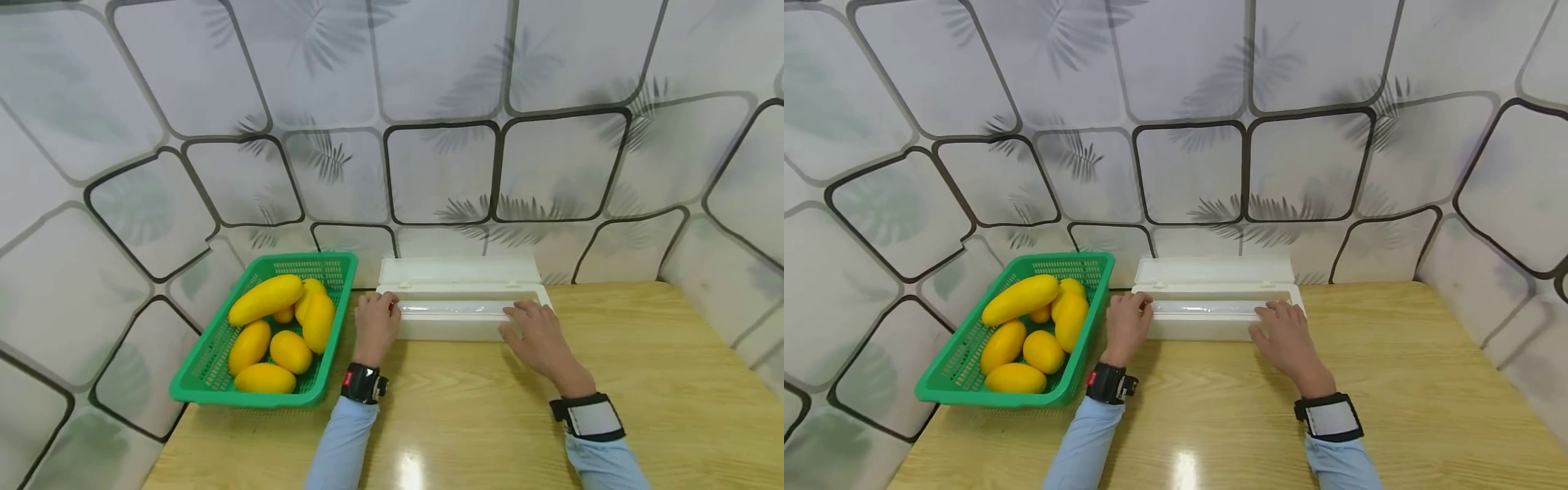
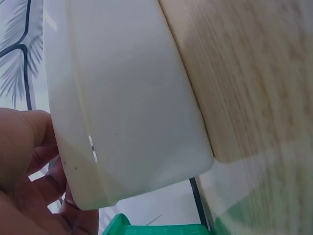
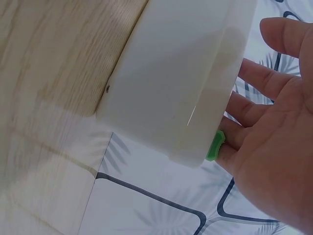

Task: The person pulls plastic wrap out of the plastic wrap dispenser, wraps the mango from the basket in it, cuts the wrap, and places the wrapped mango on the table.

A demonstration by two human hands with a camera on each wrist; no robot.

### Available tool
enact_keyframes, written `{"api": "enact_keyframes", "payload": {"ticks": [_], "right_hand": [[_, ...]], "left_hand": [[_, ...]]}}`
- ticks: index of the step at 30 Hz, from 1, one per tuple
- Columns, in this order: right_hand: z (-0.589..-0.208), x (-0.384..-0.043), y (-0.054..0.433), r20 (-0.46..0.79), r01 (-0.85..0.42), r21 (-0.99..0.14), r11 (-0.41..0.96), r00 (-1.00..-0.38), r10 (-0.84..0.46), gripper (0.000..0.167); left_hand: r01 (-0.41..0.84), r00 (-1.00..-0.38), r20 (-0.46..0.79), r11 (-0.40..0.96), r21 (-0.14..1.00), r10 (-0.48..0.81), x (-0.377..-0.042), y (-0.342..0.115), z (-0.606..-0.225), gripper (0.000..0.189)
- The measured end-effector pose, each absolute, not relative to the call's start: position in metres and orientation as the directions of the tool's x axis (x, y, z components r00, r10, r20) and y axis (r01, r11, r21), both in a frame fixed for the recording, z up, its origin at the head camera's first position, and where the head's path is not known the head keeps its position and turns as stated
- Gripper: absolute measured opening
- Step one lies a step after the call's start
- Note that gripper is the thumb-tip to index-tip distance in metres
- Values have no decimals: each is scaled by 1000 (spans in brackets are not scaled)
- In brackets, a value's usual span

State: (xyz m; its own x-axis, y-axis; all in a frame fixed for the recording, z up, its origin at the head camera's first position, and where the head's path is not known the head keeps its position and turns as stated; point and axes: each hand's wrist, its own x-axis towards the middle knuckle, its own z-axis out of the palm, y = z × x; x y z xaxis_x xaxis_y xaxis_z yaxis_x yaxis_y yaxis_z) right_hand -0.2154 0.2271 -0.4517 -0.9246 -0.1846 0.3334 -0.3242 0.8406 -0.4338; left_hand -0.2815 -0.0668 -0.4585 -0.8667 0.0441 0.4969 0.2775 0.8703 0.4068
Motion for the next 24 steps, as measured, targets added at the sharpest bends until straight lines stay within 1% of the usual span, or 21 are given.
{"api": "enact_keyframes", "payload": {"ticks": [3, 6, 10, 14, 16, 19, 24], "right_hand": [[-452, -215, 225, 338, -333, -423, 843, -921, -194, 38], [-451, -213, 224, 341, -325, -420, 847, -922, -184, 38], [-450, -212, 225, 326, -307, -430, 849, -930, -171, 38], [-451, -213, 225, 322, -305, -431, 849, -931, -172, 39], [-453, -214, 226, 324, -308, -425, 851, -930, -174, 39], [-455, -215, 228, 326, -314, -416, 853, -928, -182, 40], [-458, -216, 229, 323, -321, -408, 855, -926, -193, 40]], "left_hand": [[253, -864, 502, 882, 396, 23, -281, -67, -462, 9], [264, -861, 507, 881, 393, 32, -282, -67, -462, 14], [294, -873, 480, 883, 365, 92, -282, -65, -459, 25], [321, -889, 424, 895, 308, 173, -280, -64, -457, 25], [333, -892, 407, 894, 299, 197, -279, -64, -456, 25], [349, -887, 416, 883, 314, 203, -279, -64, -457, 23], [358, -872, 461, 854, 376, 163, -280, -65, -460, 19]]}}
